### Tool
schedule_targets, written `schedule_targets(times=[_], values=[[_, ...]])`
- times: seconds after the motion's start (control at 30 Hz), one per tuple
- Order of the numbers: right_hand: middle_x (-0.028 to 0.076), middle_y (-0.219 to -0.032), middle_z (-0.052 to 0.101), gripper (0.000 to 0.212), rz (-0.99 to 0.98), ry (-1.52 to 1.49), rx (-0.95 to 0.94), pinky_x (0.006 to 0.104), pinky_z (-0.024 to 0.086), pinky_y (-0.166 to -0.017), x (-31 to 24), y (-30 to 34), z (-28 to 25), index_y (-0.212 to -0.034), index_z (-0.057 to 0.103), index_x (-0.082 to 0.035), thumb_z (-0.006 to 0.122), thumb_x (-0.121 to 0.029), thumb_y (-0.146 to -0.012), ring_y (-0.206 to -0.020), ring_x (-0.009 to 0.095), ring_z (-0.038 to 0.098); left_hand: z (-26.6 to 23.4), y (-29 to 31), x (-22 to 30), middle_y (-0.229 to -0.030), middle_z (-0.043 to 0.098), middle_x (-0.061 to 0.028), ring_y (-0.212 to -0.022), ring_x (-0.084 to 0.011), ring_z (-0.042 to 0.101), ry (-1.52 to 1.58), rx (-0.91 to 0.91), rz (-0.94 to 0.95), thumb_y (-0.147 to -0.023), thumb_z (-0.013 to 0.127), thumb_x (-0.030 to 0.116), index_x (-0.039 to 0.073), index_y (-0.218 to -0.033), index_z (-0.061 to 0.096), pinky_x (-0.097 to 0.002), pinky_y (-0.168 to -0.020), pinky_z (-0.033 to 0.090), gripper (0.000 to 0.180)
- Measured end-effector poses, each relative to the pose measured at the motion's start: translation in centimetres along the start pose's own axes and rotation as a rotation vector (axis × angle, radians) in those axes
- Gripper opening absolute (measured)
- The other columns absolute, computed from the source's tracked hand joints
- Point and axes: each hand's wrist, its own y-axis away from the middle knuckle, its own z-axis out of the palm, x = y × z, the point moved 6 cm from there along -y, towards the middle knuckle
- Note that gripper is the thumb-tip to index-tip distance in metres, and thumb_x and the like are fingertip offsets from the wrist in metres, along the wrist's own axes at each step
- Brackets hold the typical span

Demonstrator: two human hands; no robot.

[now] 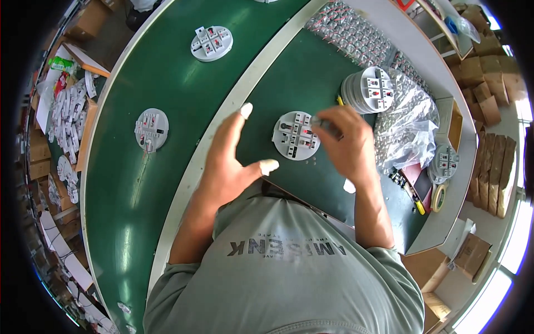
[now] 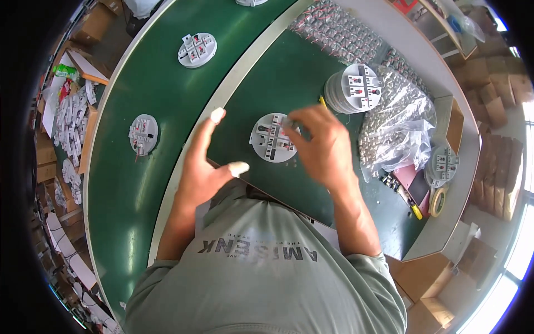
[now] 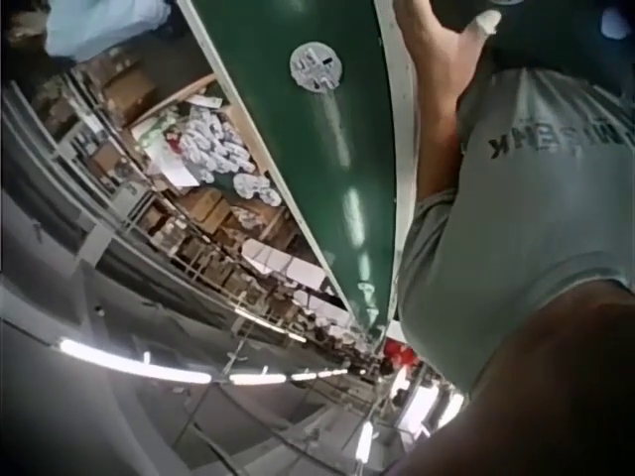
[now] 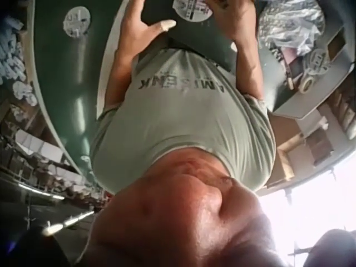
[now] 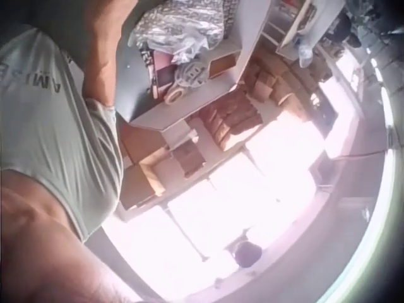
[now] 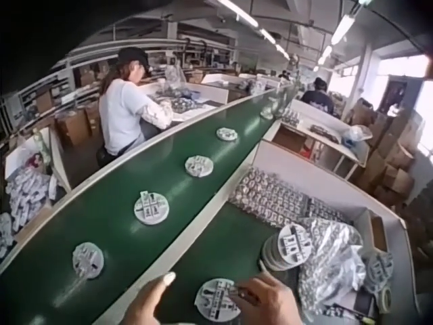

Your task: Assembling small electronic components onto circular substrates and applying glue at a factory workstation.

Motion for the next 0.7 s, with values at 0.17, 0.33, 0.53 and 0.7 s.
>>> schedule_targets(times=[0.17,0.33,0.53,0.7], values=[[0.013,-0.104,0.074,0.028,-0.272,0.180,-0.129,0.0428,0.059,-0.083,-1.8,2.2,4.1,-0.110,0.080,-0.003,0.088,-0.011,-0.084,-0.095,0.032,0.072,4.1,0.8,-2.2,-0.155,0.061,-0.0200,-0.149,-0.0377,0.053,-0.248,-0.157,0.021,-0.073,0.095,0.008,0.000,-0.166,0.037,-0.0500,-0.124,0.042,0.109],[0.012,-0.105,0.073,0.028,-0.266,0.206,-0.187,0.0450,0.059,-0.085,-1.3,1.7,7.0,-0.108,0.079,-0.002,0.088,-0.011,-0.082,-0.097,0.035,0.071,5.7,-0.4,-3.4,-0.151,0.063,-0.0178,-0.147,-0.0403,0.054,-0.315,-0.209,0.122,-0.067,0.094,0.004,0.000,-0.164,0.039,-0.0517,-0.123,0.042,0.112],[0.012,-0.104,0.073,0.025,-0.275,0.118,-0.218,0.0462,0.059,-0.086,-1.4,1.5,6.8,-0.106,0.078,-0.001,0.086,-0.009,-0.084,-0.095,0.035,0.070,6.2,-0.4,-4.1,-0.143,0.066,-0.0173,-0.143,-0.0404,0.058,-0.374,-0.202,0.126,-0.062,0.093,0.003,-0.001,-0.158,0.048,-0.0515,-0.121,0.044,0.106],[0.012,-0.105,0.073,0.027,-0.317,0.174,-0.288,0.0460,0.059,-0.086,-1.6,1.3,6.6,-0.111,0.077,-0.002,0.084,-0.007,-0.085,-0.096,0.035,0.071,6.0,-0.7,-3.6,-0.140,0.067,-0.0178,-0.140,-0.0390,0.060,-0.391,-0.172,0.135,-0.062,0.095,0.007,0.001,-0.154,0.053,-0.0514,-0.120,0.045,0.102]])
